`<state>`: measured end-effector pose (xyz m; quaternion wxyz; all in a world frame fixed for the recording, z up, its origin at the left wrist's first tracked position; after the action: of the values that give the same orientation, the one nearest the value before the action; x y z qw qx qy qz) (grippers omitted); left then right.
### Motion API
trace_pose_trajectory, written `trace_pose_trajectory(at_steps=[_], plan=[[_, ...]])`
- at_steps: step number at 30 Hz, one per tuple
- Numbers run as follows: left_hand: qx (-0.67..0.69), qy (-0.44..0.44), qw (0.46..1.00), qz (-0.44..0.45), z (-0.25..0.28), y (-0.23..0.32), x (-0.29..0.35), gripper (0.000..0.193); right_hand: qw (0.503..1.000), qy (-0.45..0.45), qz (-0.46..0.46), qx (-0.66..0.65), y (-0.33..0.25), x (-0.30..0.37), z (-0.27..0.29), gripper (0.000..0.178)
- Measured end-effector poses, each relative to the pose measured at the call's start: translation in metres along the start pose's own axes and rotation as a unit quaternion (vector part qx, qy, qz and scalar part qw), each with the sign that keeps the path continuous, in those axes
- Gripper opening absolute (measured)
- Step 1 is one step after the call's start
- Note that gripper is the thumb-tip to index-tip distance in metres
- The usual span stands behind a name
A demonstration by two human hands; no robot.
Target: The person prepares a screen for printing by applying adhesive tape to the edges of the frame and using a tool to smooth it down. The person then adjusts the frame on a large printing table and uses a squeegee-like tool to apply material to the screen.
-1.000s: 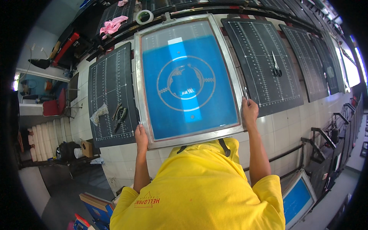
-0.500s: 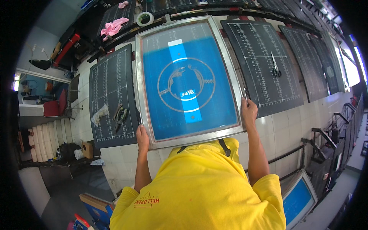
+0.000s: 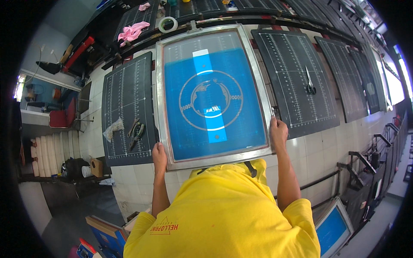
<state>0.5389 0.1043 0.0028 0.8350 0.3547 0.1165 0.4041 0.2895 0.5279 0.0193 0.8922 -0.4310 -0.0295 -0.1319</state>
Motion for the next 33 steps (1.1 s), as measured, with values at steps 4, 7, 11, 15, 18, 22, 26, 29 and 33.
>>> trace_pose_trajectory(at_steps=[4,7,11,15,18,22,26,29,33], plan=[[0.009,0.040,0.999,0.011,-0.002,-0.003,-0.001,0.035,0.999,-0.028,0.006,-0.021,0.013,-0.008,-0.005,0.048],[0.037,0.024,0.999,0.029,0.002,0.007,0.002,0.036,0.999,-0.018,0.017,-0.034,0.016,-0.007,-0.004,0.046],[0.066,0.056,0.996,0.006,0.001,0.004,0.009,0.034,0.999,-0.006,0.015,-0.033,0.018,-0.002,0.003,0.045],[0.081,0.036,0.996,0.022,-0.001,0.000,0.013,0.035,0.999,-0.011,0.014,-0.046,0.018,-0.003,0.008,0.044],[0.088,0.038,0.995,0.033,-0.002,0.003,0.013,0.036,0.999,-0.001,0.021,-0.044,0.016,-0.006,0.010,0.044],[0.112,0.049,0.991,0.046,-0.004,0.002,0.009,0.038,0.999,0.000,0.026,-0.038,0.014,-0.011,0.009,0.043],[0.130,0.006,0.989,0.072,-0.001,-0.001,0.004,0.038,0.999,0.008,0.052,-0.002,0.013,-0.009,0.008,0.043],[0.132,0.006,0.989,0.073,0.006,0.008,0.006,0.037,0.999,0.012,0.038,-0.003,0.007,-0.005,0.009,0.043],[0.148,0.012,0.985,0.088,0.005,0.004,0.005,0.037,0.999,0.012,0.038,-0.016,0.010,-0.004,0.007,0.041]])
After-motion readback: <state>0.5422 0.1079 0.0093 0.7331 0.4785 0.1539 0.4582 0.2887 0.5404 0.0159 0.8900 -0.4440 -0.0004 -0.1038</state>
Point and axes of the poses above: each hand's wrist, its own x-axis away from the middle knuckle, its own z-axis out of the back of the hand, y = z × x, the point moved 3 cm from there along -x, towards the middle knuckle, and after that the axes turned 6 degrees about -x, right-handed, at the moved point
